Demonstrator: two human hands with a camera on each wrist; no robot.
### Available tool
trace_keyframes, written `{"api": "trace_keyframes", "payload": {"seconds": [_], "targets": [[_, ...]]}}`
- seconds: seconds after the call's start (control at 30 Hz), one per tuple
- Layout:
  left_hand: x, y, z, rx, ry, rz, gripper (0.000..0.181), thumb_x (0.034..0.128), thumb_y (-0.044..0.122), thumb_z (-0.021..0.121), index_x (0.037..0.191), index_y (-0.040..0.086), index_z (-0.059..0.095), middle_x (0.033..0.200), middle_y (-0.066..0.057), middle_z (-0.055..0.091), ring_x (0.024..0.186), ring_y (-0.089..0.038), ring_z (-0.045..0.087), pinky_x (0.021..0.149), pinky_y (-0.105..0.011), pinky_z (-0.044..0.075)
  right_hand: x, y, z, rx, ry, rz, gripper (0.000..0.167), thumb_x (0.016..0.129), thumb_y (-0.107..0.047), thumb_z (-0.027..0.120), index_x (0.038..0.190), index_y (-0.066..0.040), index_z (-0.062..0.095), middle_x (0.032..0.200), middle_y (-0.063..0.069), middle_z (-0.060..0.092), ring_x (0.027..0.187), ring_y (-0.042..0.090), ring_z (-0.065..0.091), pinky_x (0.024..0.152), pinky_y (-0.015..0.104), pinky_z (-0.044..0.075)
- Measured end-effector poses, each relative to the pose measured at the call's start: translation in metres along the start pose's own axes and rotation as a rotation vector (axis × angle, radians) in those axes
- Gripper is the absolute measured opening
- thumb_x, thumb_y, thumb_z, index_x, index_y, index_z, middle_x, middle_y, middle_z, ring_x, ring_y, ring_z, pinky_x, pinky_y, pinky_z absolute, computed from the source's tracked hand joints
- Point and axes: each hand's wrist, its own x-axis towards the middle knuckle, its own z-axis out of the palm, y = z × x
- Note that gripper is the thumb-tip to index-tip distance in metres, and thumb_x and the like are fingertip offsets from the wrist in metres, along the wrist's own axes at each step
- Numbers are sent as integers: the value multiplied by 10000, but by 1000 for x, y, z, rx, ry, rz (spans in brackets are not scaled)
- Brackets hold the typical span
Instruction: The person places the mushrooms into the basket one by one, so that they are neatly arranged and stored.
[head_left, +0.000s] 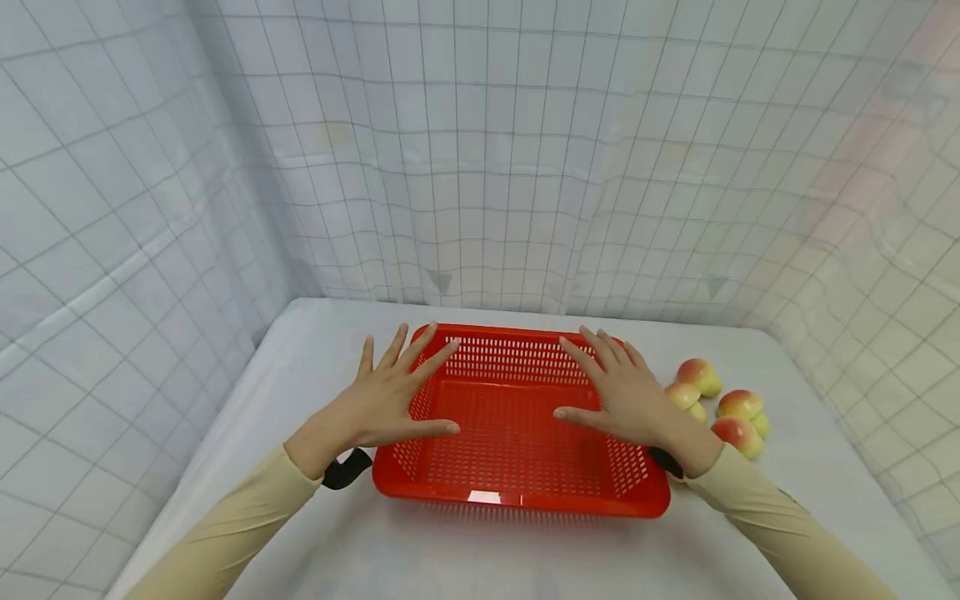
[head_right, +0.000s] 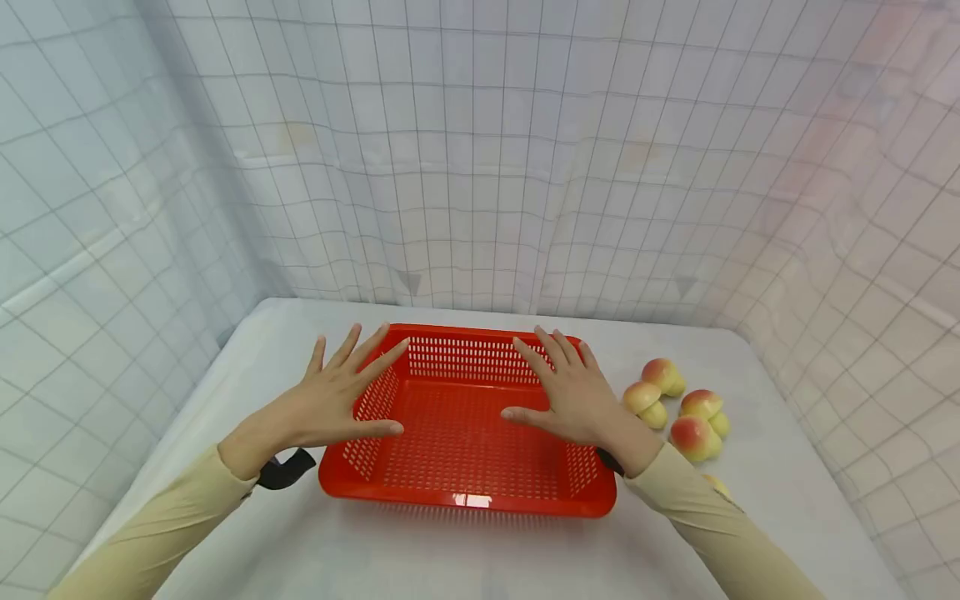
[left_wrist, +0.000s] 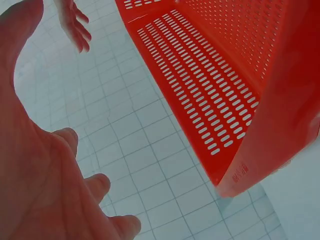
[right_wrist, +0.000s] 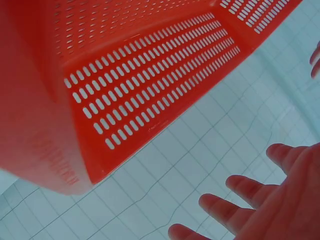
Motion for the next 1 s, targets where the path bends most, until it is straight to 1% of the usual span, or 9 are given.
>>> {"api": "trace_keyframes", "payload": {"seconds": [0.17, 0.27, 0.33, 0.5, 0.6, 0.73, 0.8, 0.87, 1.0], "targets": [[-9, -2, -3, -26, 13, 5, 1064, 734, 837, 418, 1539, 258, 32, 1584, -34, -12, 1420, -312, 1, 1073, -599, 32, -4, 4, -4, 18, 47, 24, 929, 818, -716, 498, 1517, -168, 227, 1521, 112, 215, 1342, 364, 244, 1032, 584, 207], [-16, -5, -2, -32, 29, 11, 1084, 745, 814, 452, 1541, 179, 81, 1580, -64, 51, 1413, -323, 93, 1091, -556, 89, -6, 5, -5, 44, 54, 43, 912, 825, -703, 505, 1509, -157, 247, 1497, 110, 265, 1322, 353, 277, 1025, 572, 226], [-21, -7, 0, -51, 38, 5, 1088, 752, 794, 480, 1536, 135, 114, 1576, -85, 81, 1404, -332, 135, 1093, -543, 110, -7, 6, -6, 59, 67, 59, 897, 828, -692, 513, 1497, -143, 276, 1472, 112, 312, 1307, 343, 303, 1022, 563, 242], [-35, -11, 14, -119, 61, -24, 1103, 745, 779, 513, 1524, 83, 160, 1559, -129, 144, 1372, -340, 235, 1082, -537, 176, -11, 9, -6, 107, 99, 108, 849, 835, -664, 534, 1434, -85, 369, 1392, 128, 418, 1261, 323, 366, 995, 550, 303], [-43, -11, 25, -154, 80, -51, 1113, 737, 784, 517, 1523, 79, 165, 1558, -119, 152, 1358, -342, 266, 1073, -538, 205, -15, 12, -4, 136, 108, 134, 828, 843, -650, 538, 1405, -58, 397, 1368, 143, 441, 1250, 328, 377, 993, 550, 312], [-50, -11, 40, -207, 122, -85, 1094, 744, 755, 553, 1526, 98, 163, 1565, -101, 127, 1365, -354, 239, 1074, -545, 194, -20, 17, -2, 164, 137, 174, 802, 845, -630, 558, 1382, -51, 421, 1342, 138, 464, 1236, 319, 394, 997, 533, 322], [-53, -11, 47, -239, 139, -111, 1076, 751, 723, 587, 1530, 119, 156, 1575, -70, 80, 1375, -361, 207, 1065, -566, 193, -23, 19, -1, 175, 155, 190, 787, 844, -612, 577, 1374, -50, 429, 1324, 132, 478, 1214, 310, 415, 982, 525, 346], [-56, -11, 54, -270, 155, -138, 1064, 755, 690, 619, 1533, 133, 153, 1581, -38, 36, 1379, -365, 188, 1041, -594, 222, -25, 22, 0, 184, 169, 203, 770, 844, -582, 604, 1369, -46, 429, 1308, 133, 489, 1187, 306, 436, 954, 527, 378], [-61, -9, 64, -330, 185, -178, 1050, 750, 631, 676, 1531, 146, 169, 1582, 7, 30, 1368, -349, 224, 981, -610, 313, -28, 24, 2, 206, 198, 229, 744, 843, -524, 646, 1369, -46, 427, 1277, 134, 512, 1139, 296, 469, 888, 528, 437]]}}
